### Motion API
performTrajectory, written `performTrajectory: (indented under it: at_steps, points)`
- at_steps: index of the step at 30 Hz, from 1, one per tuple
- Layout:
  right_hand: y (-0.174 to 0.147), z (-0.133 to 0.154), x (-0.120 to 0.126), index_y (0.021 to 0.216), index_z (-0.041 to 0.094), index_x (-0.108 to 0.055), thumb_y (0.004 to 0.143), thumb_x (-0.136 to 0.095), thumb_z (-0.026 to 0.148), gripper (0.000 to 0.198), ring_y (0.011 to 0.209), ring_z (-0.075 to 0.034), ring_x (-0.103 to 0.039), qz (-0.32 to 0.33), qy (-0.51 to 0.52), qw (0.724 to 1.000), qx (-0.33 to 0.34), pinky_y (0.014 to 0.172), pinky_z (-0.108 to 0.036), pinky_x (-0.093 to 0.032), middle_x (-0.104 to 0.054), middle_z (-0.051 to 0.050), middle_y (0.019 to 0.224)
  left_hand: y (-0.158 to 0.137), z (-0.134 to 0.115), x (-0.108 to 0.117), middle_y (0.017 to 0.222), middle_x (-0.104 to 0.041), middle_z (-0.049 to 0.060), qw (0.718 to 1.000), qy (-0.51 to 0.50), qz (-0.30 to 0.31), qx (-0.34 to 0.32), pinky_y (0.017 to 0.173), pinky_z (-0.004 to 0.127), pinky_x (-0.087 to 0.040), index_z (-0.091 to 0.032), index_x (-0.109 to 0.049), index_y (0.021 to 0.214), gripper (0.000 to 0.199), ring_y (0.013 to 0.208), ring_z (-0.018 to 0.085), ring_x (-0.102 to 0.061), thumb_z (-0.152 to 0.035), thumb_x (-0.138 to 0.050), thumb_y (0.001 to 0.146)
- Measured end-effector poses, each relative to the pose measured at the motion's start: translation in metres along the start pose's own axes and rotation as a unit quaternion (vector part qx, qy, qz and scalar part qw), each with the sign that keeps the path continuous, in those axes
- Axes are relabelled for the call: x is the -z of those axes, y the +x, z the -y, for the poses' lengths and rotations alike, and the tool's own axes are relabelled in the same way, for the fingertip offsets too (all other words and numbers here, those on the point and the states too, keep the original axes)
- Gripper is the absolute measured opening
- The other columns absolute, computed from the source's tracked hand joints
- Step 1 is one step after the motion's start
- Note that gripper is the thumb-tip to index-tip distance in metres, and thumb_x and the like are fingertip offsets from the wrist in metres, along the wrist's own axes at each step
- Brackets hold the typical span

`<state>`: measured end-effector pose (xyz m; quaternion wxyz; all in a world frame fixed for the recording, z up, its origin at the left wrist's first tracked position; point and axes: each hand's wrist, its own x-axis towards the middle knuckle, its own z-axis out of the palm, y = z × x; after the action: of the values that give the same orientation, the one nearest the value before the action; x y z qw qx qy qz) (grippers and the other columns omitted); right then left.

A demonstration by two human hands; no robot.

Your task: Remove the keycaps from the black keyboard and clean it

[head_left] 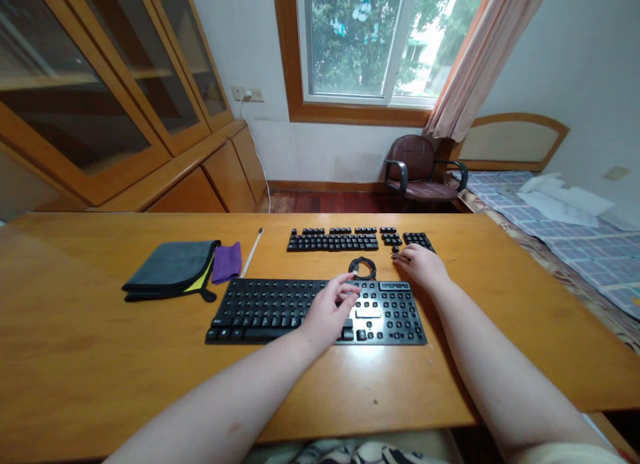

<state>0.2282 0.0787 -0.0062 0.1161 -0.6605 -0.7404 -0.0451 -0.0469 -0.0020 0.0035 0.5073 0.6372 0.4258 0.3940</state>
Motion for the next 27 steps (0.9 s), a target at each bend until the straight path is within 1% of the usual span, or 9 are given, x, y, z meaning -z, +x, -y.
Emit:
performTrajectory:
  at_steps: [8,14,21,24,27]
  points:
    - [-0.001,-0.0022,-0.0021,0.086,0.024,-0.07,0.08,-0.057,0.042,0.023,0.08,-0.017,-0.061,-0.039,0.023,0.999,-0.023,0.064,-0.026,-0.044,-0.064,-0.002,0.097,0.0004,0.0004,-0.001,0.105,-0.064,0.01,1.0,0.0,-0.003,-0.004,0.083,0.034,-0.049,-0.018,-0.046,0.124,0.04,0.085,0.015,-0.062,-0.024,-0.049,0.085]
    - [0.0007,0.0015,-0.0037,0.086,0.026,-0.071,0.08,-0.057,0.04,0.02,0.08,-0.016,-0.062,-0.031,0.022,0.999,0.005,0.067,-0.025,-0.046,-0.064,-0.002,0.1,0.0007,-0.0002,-0.0015,0.104,-0.064,0.01,1.0,0.008,-0.006,-0.013,0.083,0.034,-0.049,-0.017,-0.048,0.122,0.038,0.084,0.015,-0.062,-0.022,-0.049,0.084]
    - [0.0026,0.003,-0.0097,0.09,0.028,-0.071,0.082,-0.056,0.037,0.02,0.086,-0.017,-0.063,-0.02,0.053,0.998,0.034,0.073,-0.026,-0.048,-0.066,-0.001,0.103,0.0006,0.0002,-0.0012,0.104,-0.064,0.009,1.0,0.013,-0.008,-0.007,0.083,0.033,-0.049,-0.017,-0.048,0.122,0.038,0.084,0.015,-0.061,-0.021,-0.049,0.084]
    - [0.0044,0.0024,-0.01,0.092,0.027,-0.071,0.083,-0.055,0.036,0.021,0.088,-0.018,-0.063,-0.006,0.063,0.997,0.038,0.075,-0.027,-0.049,-0.067,-0.001,0.103,0.0005,-0.0001,-0.0013,0.104,-0.064,0.009,1.0,0.012,-0.007,-0.004,0.083,0.033,-0.049,-0.017,-0.049,0.121,0.038,0.084,0.014,-0.061,-0.021,-0.049,0.083]
    - [0.0056,-0.0011,-0.0083,0.097,0.026,-0.07,0.082,-0.056,0.033,0.022,0.09,-0.02,-0.064,0.016,0.069,0.997,0.024,0.076,-0.028,-0.049,-0.069,-0.002,0.1,0.0003,-0.0005,-0.0014,0.104,-0.065,0.009,1.0,0.007,-0.01,-0.001,0.083,0.033,-0.049,-0.017,-0.051,0.119,0.037,0.084,0.015,-0.061,-0.021,-0.05,0.083]
